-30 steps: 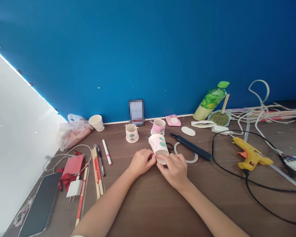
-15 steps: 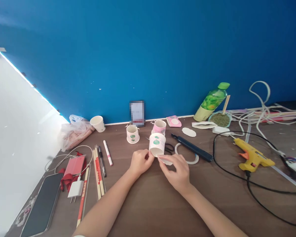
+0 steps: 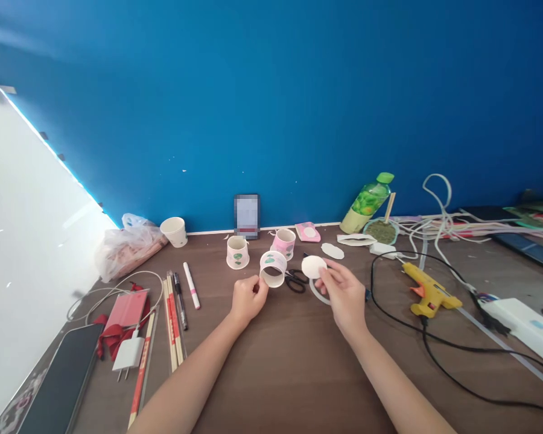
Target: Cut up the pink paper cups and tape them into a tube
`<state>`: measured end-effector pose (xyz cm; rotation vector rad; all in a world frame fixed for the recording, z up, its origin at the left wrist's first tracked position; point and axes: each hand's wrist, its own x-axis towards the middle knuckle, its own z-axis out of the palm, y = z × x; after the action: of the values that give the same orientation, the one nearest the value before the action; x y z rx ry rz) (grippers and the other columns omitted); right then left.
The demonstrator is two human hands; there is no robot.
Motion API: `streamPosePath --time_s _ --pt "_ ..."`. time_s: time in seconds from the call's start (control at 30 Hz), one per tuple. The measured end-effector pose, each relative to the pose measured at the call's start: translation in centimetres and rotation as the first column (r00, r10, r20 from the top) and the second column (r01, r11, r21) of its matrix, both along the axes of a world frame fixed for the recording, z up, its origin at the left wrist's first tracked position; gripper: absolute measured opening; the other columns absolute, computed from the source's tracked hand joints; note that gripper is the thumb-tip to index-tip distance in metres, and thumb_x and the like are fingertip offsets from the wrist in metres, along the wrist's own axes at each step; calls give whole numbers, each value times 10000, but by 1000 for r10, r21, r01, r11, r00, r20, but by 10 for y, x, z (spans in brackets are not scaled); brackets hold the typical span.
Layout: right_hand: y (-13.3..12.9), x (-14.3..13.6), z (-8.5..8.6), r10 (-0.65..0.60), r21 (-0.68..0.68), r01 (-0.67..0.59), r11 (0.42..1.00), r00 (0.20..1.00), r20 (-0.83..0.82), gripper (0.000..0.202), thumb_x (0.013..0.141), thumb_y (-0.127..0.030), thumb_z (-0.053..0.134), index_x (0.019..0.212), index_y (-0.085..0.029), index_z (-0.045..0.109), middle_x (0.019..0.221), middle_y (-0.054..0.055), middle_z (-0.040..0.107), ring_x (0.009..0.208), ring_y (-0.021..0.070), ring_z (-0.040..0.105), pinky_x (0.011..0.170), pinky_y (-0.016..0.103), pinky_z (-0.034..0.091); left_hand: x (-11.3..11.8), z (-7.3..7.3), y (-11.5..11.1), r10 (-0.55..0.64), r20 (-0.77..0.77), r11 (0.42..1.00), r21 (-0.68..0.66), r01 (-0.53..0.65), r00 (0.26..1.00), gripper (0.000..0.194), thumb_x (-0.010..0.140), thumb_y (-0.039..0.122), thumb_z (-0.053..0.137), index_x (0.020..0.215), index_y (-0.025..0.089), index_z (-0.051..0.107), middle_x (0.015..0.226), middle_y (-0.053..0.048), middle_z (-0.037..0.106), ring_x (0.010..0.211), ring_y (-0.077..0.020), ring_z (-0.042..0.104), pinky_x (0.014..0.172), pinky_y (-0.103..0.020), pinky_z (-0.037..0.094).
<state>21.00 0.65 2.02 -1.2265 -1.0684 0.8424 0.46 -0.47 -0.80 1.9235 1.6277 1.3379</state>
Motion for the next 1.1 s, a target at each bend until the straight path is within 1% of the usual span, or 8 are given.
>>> streamPosePath --time_s 0.3,0.43,0.53,0.6,0.67,0.73,0.93,1.1 --pt "88 80 29 -213 -139 237 962 963 168 236 579 -372 708 649 -170 607 458 -20 485 417 104 413 386 253 315 -2 -3 0 -2 45 998 63 -1 999 403 828 252 406 457 178 266 443 46 287 429 -70 273 470 -237 223" --pt "105 83 28 -224 -128 276 953 921 318 158 525 -226 724 569 -153 590 487 19 519 479 150 474 465 299 372 -3 -3 1 -5 67 998 70 0 998 408 841 274 381 469 178 246 446 44 275 433 -69 264 469 -239 215" --pt "87 63 27 -217 -49 260 964 883 415 174 537 -153 693 704 -135 648 705 72 622 622 184 549 619 339 443 -3 -4 1 -8 86 998 68 2 996 407 846 279 365 479 178 223 447 45 260 435 -68 247 468 -243 205" --pt "62 40 27 -48 49 25 998 835 549 256 632 -214 656 881 -163 674 905 90 646 656 180 576 652 348 474 -4 -5 1 -14 101 998 64 7 995 407 848 282 358 482 178 214 449 44 254 436 -68 241 468 -244 200" --pt "34 12 25 219 88 -375 923 698 682 408 712 -281 636 1115 -228 608 1161 103 583 878 220 609 700 351 509 -4 -5 1 -27 116 998 62 20 993 407 850 288 353 482 177 218 451 43 263 438 -68 250 471 -242 206" --pt "12 -15 20 332 58 -538 841 598 729 671 697 -344 693 1314 -282 435 1334 97 471 1191 270 482 907 413 465 -5 -5 0 -54 128 997 60 46 990 413 852 301 354 479 176 228 448 43 273 436 -67 265 474 -238 220" --pt "-1 -51 -12 335 67 -408 911 823 459 503 711 -370 694 1158 -252 496 1150 90 598 1098 267 557 945 468 442 -9 -1 -2 -67 200 995 82 52 977 336 860 374 354 592 178 404 552 21 422 523 -100 408 528 -227 347" --pt "-3 -48 -28 370 143 -406 903 901 226 450 733 -338 679 1138 -237 513 1133 92 612 1064 250 583 944 425 462 -9 4 1 -217 254 974 125 191 942 442 803 403 516 1180 182 454 1135 -113 556 1036 -222 524 881 -360 427"
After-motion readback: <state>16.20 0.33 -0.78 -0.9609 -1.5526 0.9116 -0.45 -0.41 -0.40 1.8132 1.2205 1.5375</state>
